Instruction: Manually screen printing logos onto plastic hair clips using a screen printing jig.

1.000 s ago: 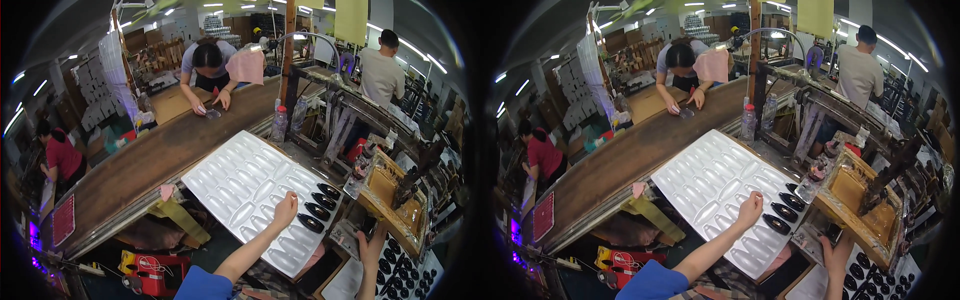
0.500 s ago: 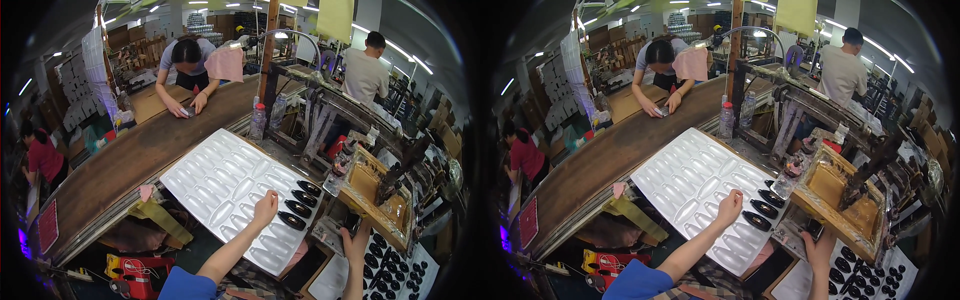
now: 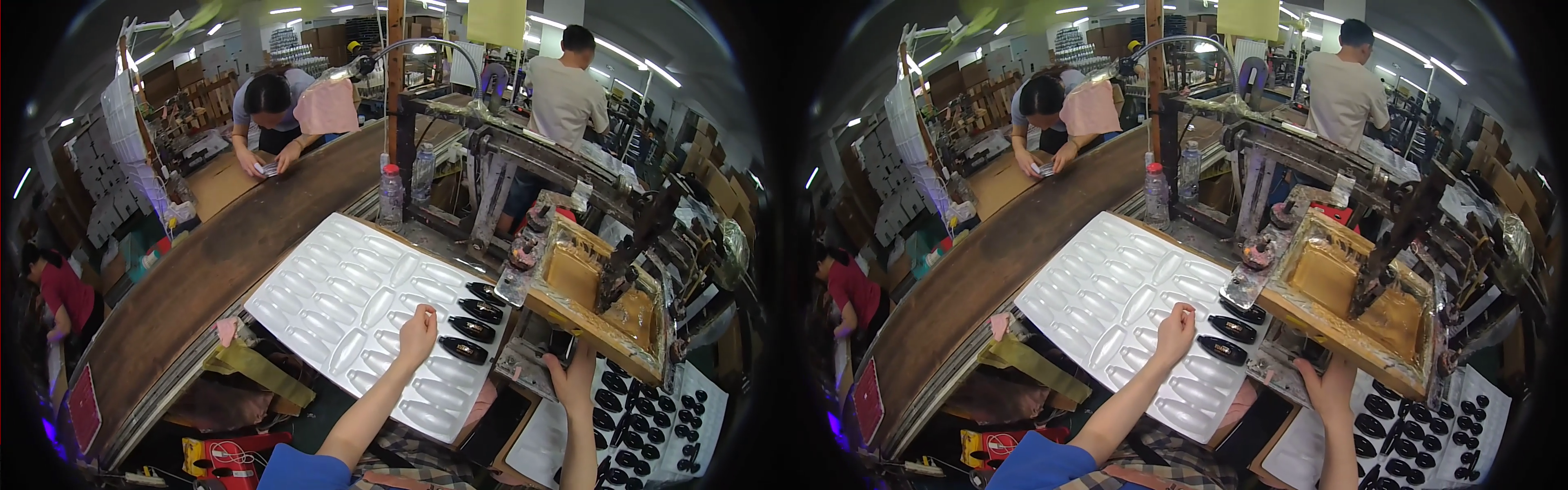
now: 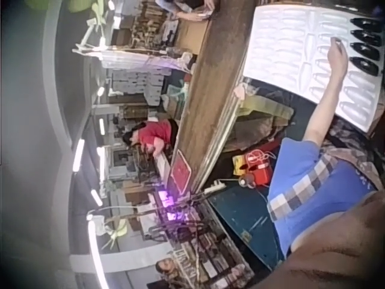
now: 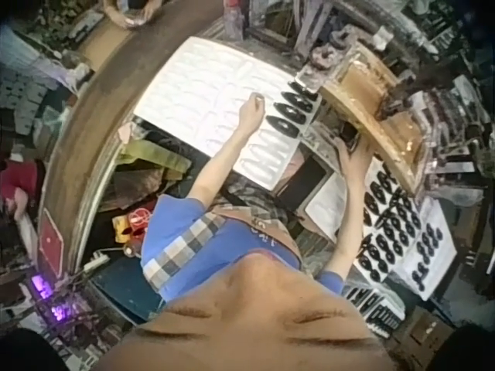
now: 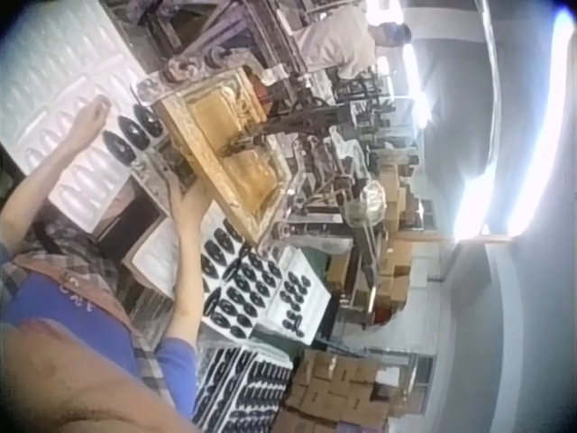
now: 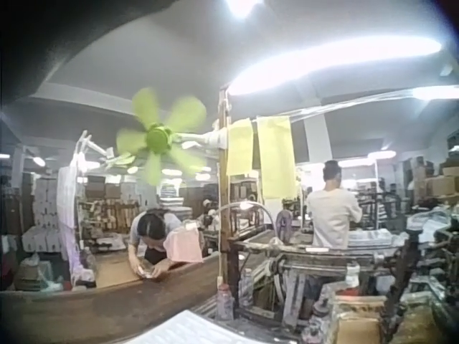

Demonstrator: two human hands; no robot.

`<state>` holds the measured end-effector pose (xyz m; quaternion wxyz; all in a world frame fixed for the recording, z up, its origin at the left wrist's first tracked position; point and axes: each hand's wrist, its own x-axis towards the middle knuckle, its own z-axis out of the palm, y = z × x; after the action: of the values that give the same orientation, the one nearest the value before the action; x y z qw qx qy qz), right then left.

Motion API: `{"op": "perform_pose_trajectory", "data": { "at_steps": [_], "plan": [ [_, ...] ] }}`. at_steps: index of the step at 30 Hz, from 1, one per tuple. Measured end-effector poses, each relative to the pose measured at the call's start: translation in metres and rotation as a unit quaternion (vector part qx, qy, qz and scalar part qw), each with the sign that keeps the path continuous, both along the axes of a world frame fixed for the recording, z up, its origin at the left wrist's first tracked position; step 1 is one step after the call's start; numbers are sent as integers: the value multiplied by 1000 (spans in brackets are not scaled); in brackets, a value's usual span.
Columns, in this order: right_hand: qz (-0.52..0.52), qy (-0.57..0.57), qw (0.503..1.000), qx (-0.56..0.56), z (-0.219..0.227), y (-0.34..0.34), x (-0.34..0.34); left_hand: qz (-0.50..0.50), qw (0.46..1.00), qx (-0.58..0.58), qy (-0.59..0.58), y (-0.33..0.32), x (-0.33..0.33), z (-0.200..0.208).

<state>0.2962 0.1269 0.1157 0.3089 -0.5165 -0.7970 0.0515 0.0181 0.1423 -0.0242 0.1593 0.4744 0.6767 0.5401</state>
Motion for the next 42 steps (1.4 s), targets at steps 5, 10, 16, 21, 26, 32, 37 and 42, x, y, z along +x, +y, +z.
{"op": "perform_pose_trajectory", "data": {
  "at_steps": [5, 10, 16, 21, 26, 32, 37, 42],
  "plan": [
    [1, 3, 1000, -7, 1, -3, 1, 3, 1000, -4, -4, -3, 2, -2],
    [-21, 23, 999, 15, -2, -5, -5, 3, 1000, -4, -5, -5, -1, -2],
    [-1, 11, 1000, 19, 8, -3, -4, 0, 1000, 10, -2, 4, 2, -1],
    [30, -6, 999, 32, 14, 4, 0, 3, 1000, 2, -15, 4, -1, -1],
    [20, -6, 998, -54, 15, -11, 45, -45, 985, 29, -164, 16, 3, -29],
    [-62, 115, 991, -4, 15, -25, 111, -37, 987, 17, -152, 6, 1, -16],
    [-101, -34, 994, 32, -40, 21, 137, -38, 993, 18, -112, 5, 3, -8],
    [-94, -76, 967, 223, -90, 66, 149, -42, 990, 22, -130, 5, 1, -11]
  ]
}}
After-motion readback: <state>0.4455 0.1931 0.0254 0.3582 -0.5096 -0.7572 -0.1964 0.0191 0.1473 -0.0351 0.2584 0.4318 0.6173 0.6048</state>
